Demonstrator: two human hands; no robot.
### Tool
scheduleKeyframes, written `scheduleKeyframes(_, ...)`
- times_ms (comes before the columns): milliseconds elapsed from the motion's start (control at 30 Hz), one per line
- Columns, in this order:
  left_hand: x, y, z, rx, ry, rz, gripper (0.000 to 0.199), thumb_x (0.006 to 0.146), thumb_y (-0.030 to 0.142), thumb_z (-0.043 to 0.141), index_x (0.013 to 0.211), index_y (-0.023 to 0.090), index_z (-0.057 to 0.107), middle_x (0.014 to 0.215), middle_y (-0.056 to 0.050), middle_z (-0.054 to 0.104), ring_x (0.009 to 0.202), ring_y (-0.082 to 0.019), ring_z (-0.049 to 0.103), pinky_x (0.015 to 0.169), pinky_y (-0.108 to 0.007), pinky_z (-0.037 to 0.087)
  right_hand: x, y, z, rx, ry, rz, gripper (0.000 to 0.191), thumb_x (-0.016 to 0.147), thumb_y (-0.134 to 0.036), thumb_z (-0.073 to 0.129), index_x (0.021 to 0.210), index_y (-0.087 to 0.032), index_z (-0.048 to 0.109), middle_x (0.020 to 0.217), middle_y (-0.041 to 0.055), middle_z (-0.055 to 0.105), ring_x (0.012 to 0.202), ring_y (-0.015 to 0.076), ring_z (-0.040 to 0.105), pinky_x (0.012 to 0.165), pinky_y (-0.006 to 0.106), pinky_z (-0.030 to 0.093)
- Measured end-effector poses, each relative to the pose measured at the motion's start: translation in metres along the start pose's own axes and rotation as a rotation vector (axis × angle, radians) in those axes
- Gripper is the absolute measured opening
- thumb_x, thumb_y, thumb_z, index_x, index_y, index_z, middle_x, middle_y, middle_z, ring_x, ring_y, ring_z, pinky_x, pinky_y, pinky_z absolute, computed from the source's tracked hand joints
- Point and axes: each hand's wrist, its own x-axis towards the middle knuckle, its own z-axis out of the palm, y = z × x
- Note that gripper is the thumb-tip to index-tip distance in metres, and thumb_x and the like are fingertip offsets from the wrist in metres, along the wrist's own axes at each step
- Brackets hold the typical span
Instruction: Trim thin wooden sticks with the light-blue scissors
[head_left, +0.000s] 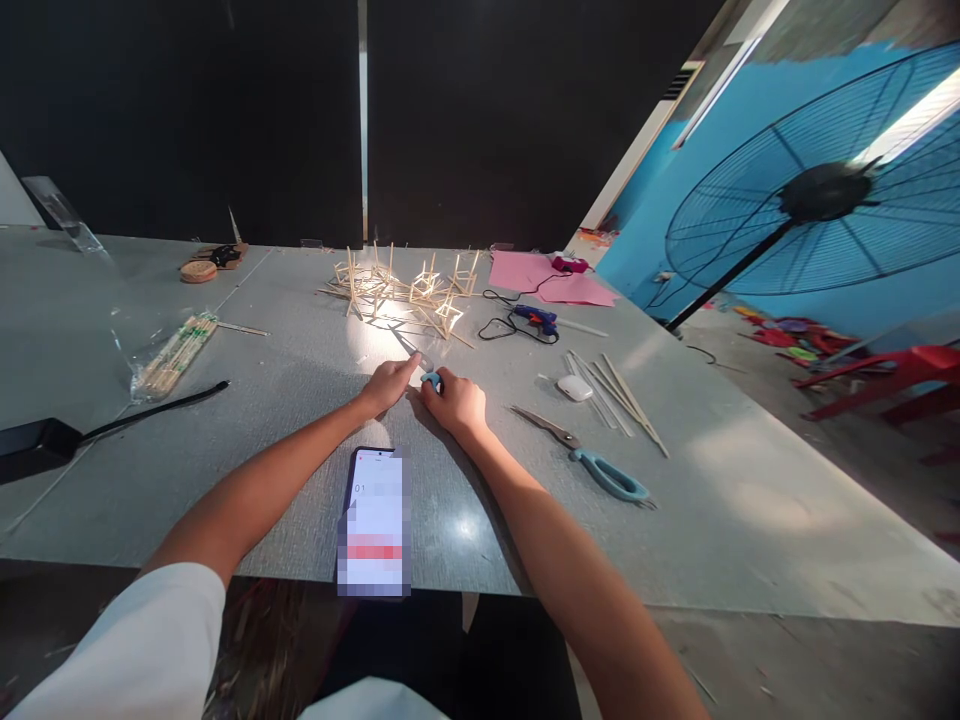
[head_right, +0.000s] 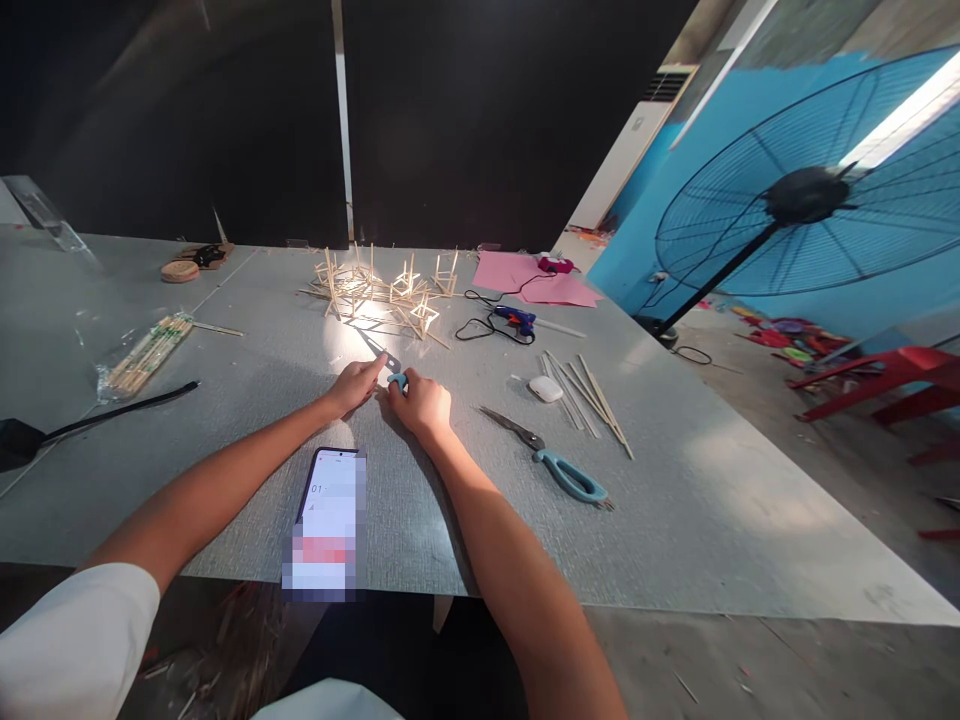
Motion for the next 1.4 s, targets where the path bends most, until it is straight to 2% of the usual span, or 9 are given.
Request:
scheduleKeyframes(167, -0.0012, 0.0011, 0.0006, -0.03, 0.017, 0.007, 0.063, 0.085, 0.079, 0.049, 0.061, 0.022, 0.034, 0.05, 0.004, 0.031, 0.049, -0.011, 0.031, 0.05, -0.028, 0.022, 0.0, 0.0008, 0.0012, 0.019, 0.007, -0.002, 0.039, 0.099, -0.048, 0.042, 0.105, -0.022, 0.07, 0.09, 0.0071, 0.076, 0.077, 0.0199, 0.067, 0.064, 0.026, 0.034)
scheduleKeyframes(500, 0.001, -0.0015, -0.0016, -0.075, -0.022, 0.042, 0.066, 0.083, 0.08, 0.053, 0.063, 0.022, 0.031, 0.051, 0.005, 0.03, 0.048, -0.01, 0.028, 0.05, -0.026, 0.022, 0.0009, 0.0027, 0.004, 0.033, 0.041, -0.009, 0.038, 0.099, -0.047, 0.04, 0.101, -0.022, 0.068, 0.086, 0.0065, 0.075, 0.074, 0.0195, 0.066, 0.06, 0.028, 0.028)
scheduleKeyframes(700, 0.001, 0.001, -0.0029, -0.073, -0.042, -0.017, 0.063, 0.084, 0.079, 0.053, 0.064, 0.021, 0.037, 0.051, 0.005, 0.033, 0.047, -0.01, 0.031, 0.048, -0.026, 0.024, 0.0003, 0.0024, 0.0019, 0.035, 0.016, -0.028, 0.037, 0.098, -0.048, 0.042, 0.102, -0.022, 0.069, 0.086, 0.0059, 0.075, 0.074, 0.0189, 0.066, 0.06, 0.027, 0.029)
scheduleKeyframes(833, 0.0023, -0.0011, -0.0021, -0.109, -0.059, -0.007, 0.059, 0.084, 0.076, 0.052, 0.066, 0.021, 0.037, 0.052, 0.005, 0.033, 0.046, -0.009, 0.029, 0.048, -0.025, 0.024, -0.0007, 0.0013, -0.0002, 0.027, -0.003, -0.038, 0.036, 0.097, -0.049, 0.044, 0.101, -0.023, 0.069, 0.088, 0.0058, 0.076, 0.077, 0.0193, 0.067, 0.062, 0.027, 0.031)
scheduleKeyframes(1067, 0.0026, -0.0022, -0.0018, -0.057, -0.04, 0.018, 0.063, 0.083, 0.08, 0.05, 0.064, 0.022, 0.036, 0.051, 0.004, 0.032, 0.048, -0.01, 0.03, 0.048, -0.026, 0.023, -0.0003, -0.0002, -0.0018, 0.009, -0.007, -0.014, 0.037, 0.097, -0.049, 0.046, 0.106, -0.022, 0.07, 0.089, 0.0068, 0.076, 0.08, 0.0213, 0.069, 0.065, 0.027, 0.035)
scheduleKeyframes(1233, -0.0003, 0.002, -0.0002, -0.044, -0.004, 0.045, 0.067, 0.083, 0.081, 0.052, 0.06, 0.022, 0.032, 0.049, 0.005, 0.027, 0.048, -0.01, 0.028, 0.05, -0.027, 0.021, -0.0008, -0.0004, -0.0015, 0.019, 0.018, -0.002, 0.039, 0.098, -0.047, 0.042, 0.107, -0.021, 0.069, 0.089, 0.0075, 0.076, 0.078, 0.0206, 0.067, 0.064, 0.026, 0.033)
scheduleKeyframes(1400, -0.0016, 0.0064, -0.0012, -0.024, 0.021, 0.02, 0.065, 0.081, 0.08, 0.054, 0.06, 0.022, 0.033, 0.049, 0.005, 0.03, 0.049, -0.01, 0.03, 0.05, -0.027, 0.023, -0.0001, -0.0004, -0.0021, 0.038, 0.028, 0.0, 0.039, 0.099, -0.047, 0.04, 0.103, -0.022, 0.069, 0.088, 0.0062, 0.076, 0.076, 0.0196, 0.067, 0.061, 0.027, 0.03)
